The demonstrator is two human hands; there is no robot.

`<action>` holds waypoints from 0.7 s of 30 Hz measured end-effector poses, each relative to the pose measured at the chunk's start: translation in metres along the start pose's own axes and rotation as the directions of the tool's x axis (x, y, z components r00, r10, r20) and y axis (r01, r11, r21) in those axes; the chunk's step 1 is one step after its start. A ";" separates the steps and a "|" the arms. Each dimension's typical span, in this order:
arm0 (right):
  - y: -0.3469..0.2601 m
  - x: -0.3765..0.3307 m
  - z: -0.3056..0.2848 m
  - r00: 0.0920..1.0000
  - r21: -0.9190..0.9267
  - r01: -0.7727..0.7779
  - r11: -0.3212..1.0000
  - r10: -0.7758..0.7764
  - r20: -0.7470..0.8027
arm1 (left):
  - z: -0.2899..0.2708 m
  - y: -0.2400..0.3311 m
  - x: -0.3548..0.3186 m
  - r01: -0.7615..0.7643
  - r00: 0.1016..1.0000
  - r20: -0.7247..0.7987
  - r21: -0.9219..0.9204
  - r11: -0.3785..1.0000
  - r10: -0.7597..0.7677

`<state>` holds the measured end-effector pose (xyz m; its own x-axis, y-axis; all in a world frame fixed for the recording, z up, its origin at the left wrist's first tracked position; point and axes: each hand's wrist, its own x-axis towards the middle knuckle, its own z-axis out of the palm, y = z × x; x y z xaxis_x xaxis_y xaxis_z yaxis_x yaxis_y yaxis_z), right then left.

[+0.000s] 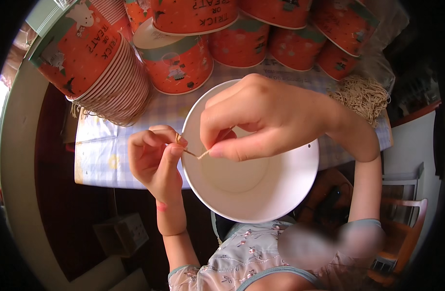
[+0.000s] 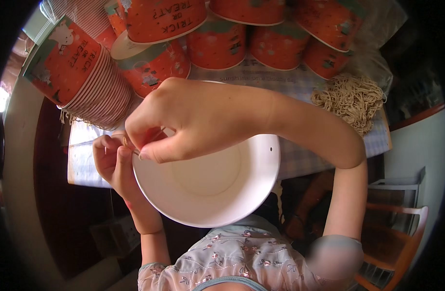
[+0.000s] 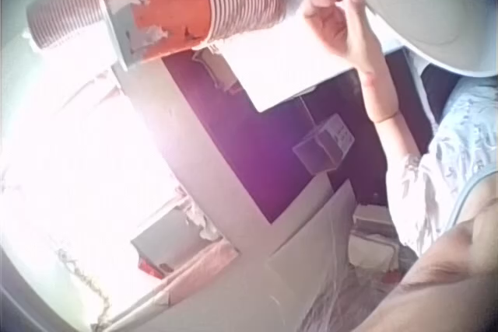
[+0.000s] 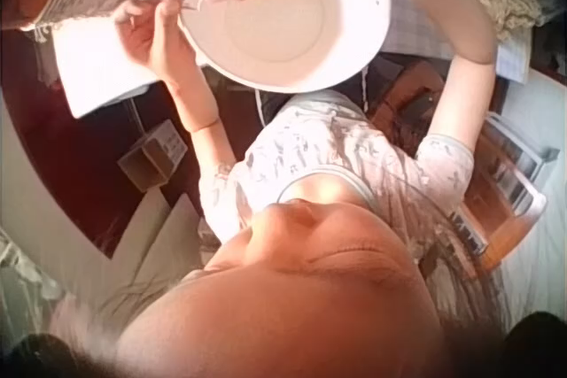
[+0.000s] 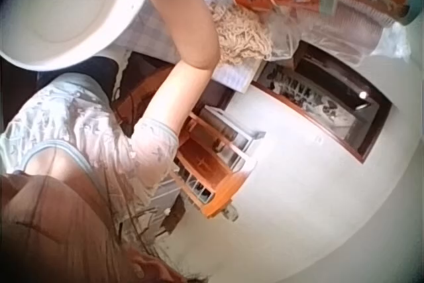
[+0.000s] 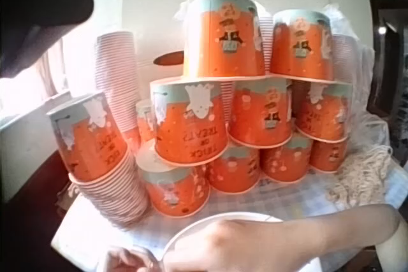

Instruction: Attaching string handles to festive-themed paper buckets.

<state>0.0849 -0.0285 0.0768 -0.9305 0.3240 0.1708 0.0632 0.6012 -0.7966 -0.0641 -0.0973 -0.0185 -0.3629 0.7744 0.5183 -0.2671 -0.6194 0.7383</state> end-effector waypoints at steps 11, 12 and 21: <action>0.001 0.024 -0.010 0.986 -0.177 0.154 0.972 -0.163 -0.040 | -0.004 0.012 0.010 0.112 0.988 0.097 0.090 0.990 -0.120; 0.002 0.025 -0.010 0.988 -0.194 0.142 0.971 -0.152 -0.039 | -0.004 0.011 0.012 0.120 0.985 0.116 0.100 0.988 -0.131; 0.008 0.041 -0.011 0.990 -0.204 0.135 0.970 -0.138 0.002 | -0.007 0.013 0.017 0.082 0.974 0.199 0.129 0.988 -0.107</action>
<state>0.0508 -0.0027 0.0838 -0.9313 0.2364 0.2772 0.0091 0.7757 -0.6310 -0.0802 -0.0937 -0.0031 -0.1470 0.8463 0.5119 -0.1784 -0.5318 0.8279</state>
